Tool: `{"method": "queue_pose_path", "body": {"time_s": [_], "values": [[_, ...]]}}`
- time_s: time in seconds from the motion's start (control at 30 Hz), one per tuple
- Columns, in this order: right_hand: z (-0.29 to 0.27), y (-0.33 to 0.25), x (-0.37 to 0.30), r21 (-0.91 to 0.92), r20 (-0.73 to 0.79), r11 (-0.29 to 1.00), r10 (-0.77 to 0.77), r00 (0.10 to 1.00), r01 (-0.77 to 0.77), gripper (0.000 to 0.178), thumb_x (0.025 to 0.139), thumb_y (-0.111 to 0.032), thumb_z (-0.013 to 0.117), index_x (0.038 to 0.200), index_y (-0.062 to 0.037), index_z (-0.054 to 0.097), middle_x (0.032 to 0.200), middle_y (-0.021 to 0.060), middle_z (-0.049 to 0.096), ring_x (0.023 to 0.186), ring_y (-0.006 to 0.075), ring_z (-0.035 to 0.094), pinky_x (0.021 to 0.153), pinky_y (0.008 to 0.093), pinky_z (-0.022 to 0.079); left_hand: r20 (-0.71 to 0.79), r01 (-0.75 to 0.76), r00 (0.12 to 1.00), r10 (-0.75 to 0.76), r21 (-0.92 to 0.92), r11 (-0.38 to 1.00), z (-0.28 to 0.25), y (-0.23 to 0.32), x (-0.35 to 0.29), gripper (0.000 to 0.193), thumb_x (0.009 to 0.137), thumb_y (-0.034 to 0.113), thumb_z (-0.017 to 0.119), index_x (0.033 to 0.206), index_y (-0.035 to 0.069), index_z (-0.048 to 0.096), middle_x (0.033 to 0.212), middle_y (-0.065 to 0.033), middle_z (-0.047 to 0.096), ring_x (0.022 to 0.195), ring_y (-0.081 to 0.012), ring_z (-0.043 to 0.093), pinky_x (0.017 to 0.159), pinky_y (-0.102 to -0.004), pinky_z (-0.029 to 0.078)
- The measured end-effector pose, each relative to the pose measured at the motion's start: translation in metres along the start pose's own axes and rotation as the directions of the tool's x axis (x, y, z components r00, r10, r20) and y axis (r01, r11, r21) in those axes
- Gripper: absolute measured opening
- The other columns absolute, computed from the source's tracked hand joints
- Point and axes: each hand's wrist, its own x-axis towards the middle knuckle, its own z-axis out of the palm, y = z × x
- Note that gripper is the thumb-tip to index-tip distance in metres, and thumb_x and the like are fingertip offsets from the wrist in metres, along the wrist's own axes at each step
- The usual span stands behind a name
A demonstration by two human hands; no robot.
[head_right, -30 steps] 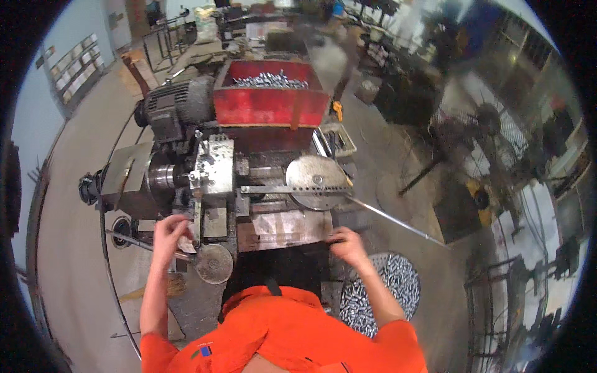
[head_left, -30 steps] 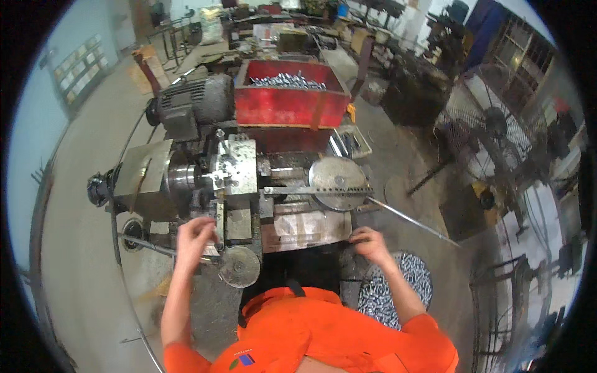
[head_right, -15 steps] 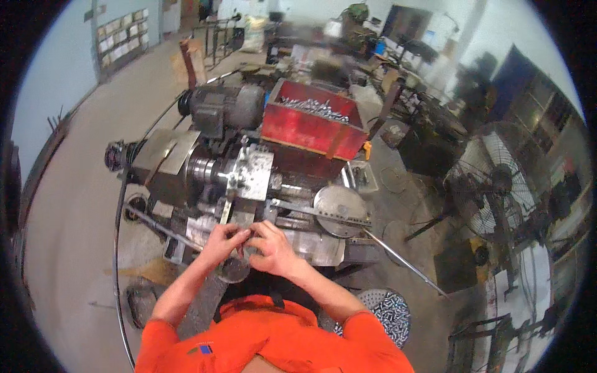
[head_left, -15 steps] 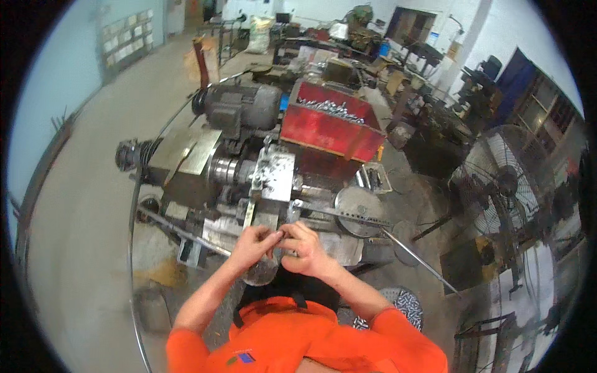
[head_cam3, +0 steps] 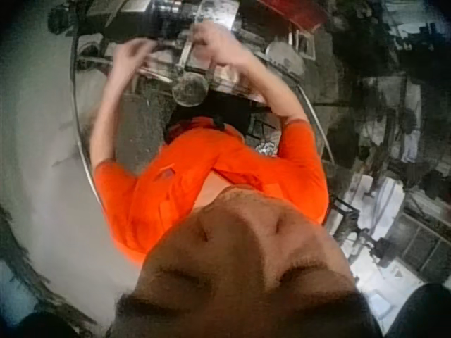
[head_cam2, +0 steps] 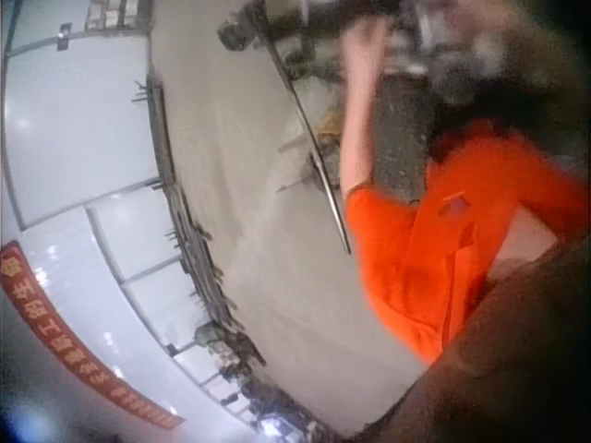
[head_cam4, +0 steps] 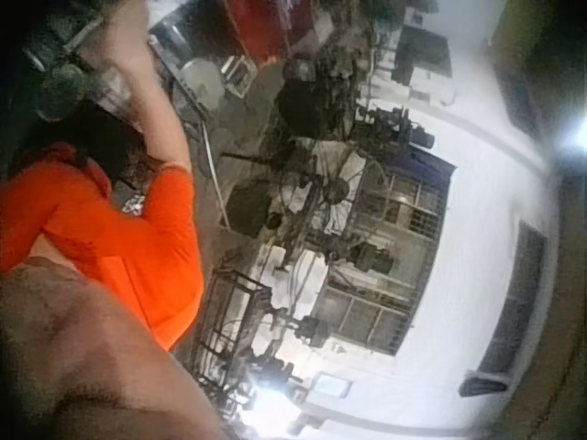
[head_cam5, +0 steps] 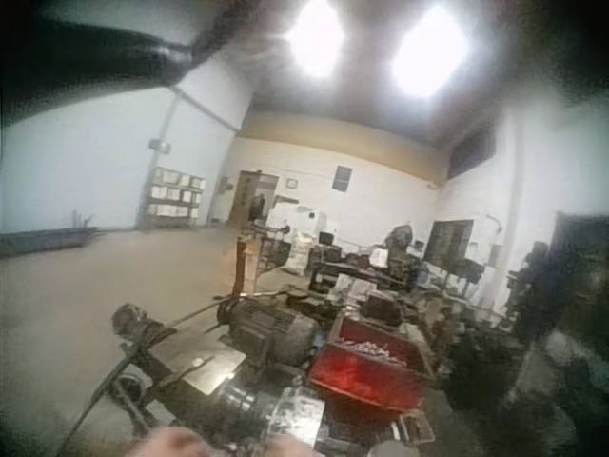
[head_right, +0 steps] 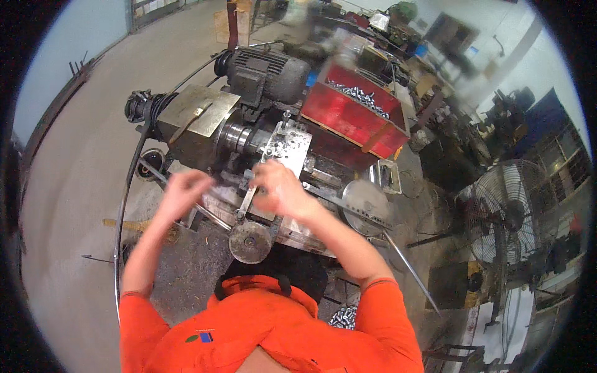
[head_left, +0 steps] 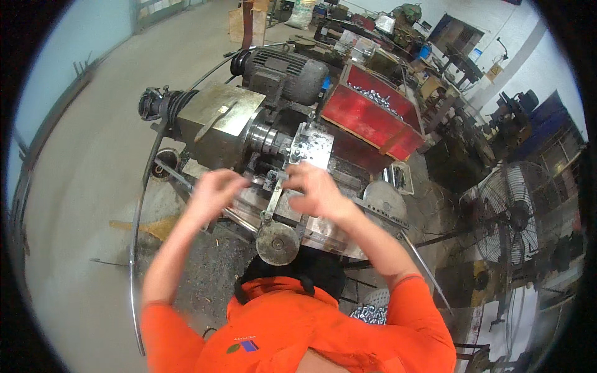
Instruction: The person operates a metal turning lathe, repeatedly inserting small metal parts into the chuck, engaging the machine with a lever, and removing finished parts into a perforated metal basket. The cycle is repeated continuously throughout the clip.
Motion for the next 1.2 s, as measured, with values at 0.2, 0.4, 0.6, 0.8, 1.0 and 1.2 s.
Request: {"method": "queue_pose_path", "body": {"time_s": [0.2,0.4,0.6,0.8,1.0,1.2], "values": [[0.038,0.081,0.071,-0.329,0.142,0.912,0.302,0.943,-0.243,0.031,0.048,-0.017,0.062,0.075,-0.0062,0.072,0.081,0.0168,0.065,0.086,0.0338,0.058,0.075,0.0393,0.049,-0.524,0.302,0.851,-0.039,0.428,0.852,-0.142,-0.092,-0.064,0.025,0.079,0.006,0.055,0.102,0.002,0.060,0.060,-0.0114,0.054,0.052,-0.0160,0.055,0.052,-0.0331,0.044],[0.054,0.101,0.075,-0.055,0.167,0.953,0.304,0.938,-0.299,0.030,0.054,-0.016,0.058,0.079,-0.0086,0.073,0.083,0.0157,0.065,0.088,0.0334,0.058,0.078,0.0390,0.049,-0.496,0.484,0.832,-0.247,0.434,0.759,-0.151,-0.134,-0.166,0.030,0.077,0.017,0.064,0.100,-0.002,0.059,0.072,-0.0196,0.061,0.068,-0.0265,0.061,0.063,-0.0388,0.046],[0.059,0.091,0.084,-0.098,0.151,0.974,0.216,0.965,-0.202,0.029,0.055,-0.018,0.059,0.079,-0.0099,0.073,0.084,0.0145,0.065,0.086,0.0338,0.056,0.080,0.0387,0.047,-0.546,0.589,0.784,-0.295,0.503,0.632,-0.131,-0.158,-0.172,0.031,0.076,0.023,0.069,0.086,-0.002,0.054,0.076,-0.0219,0.060,0.073,-0.0393,0.059,0.066,-0.0439,0.046],[0.057,0.096,0.077,-0.153,0.153,0.976,0.181,0.971,-0.158,0.028,0.052,-0.020,0.060,0.075,-0.0092,0.072,0.081,0.0122,0.064,0.086,0.0315,0.055,0.078,0.0371,0.047,-0.531,0.620,0.773,-0.346,0.746,0.243,-0.185,-0.185,-0.162,0.016,0.075,0.013,0.059,0.087,0.003,0.057,0.079,-0.0191,0.062,0.074,-0.0350,0.062,0.063,-0.0460,0.048],[0.049,0.082,0.086,-0.189,0.168,0.960,0.240,0.956,-0.208,0.027,0.054,-0.018,0.059,0.076,-0.0085,0.072,0.086,0.0086,0.065,0.087,0.0297,0.055,0.079,0.0354,0.047,-0.316,0.327,0.927,0.200,0.945,-0.020,-0.317,-0.258,-0.144,0.006,0.076,0.011,0.057,0.073,0.008,0.053,0.068,-0.0134,0.060,0.061,-0.0314,0.060,0.056,-0.0434,0.047],[0.049,0.082,0.075,-0.194,0.113,0.968,0.182,0.977,-0.158,0.030,0.052,-0.019,0.060,0.078,-0.0086,0.070,0.088,0.0081,0.063,0.084,0.0303,0.055,0.080,0.0350,0.044,-0.644,0.655,0.755,-0.123,0.740,0.149,-0.299,-0.260,-0.115,0.022,0.077,0.007,0.056,0.098,0.007,0.063,0.082,-0.0150,0.064,0.079,-0.0325,0.063,0.069,-0.0423,0.050]]}}
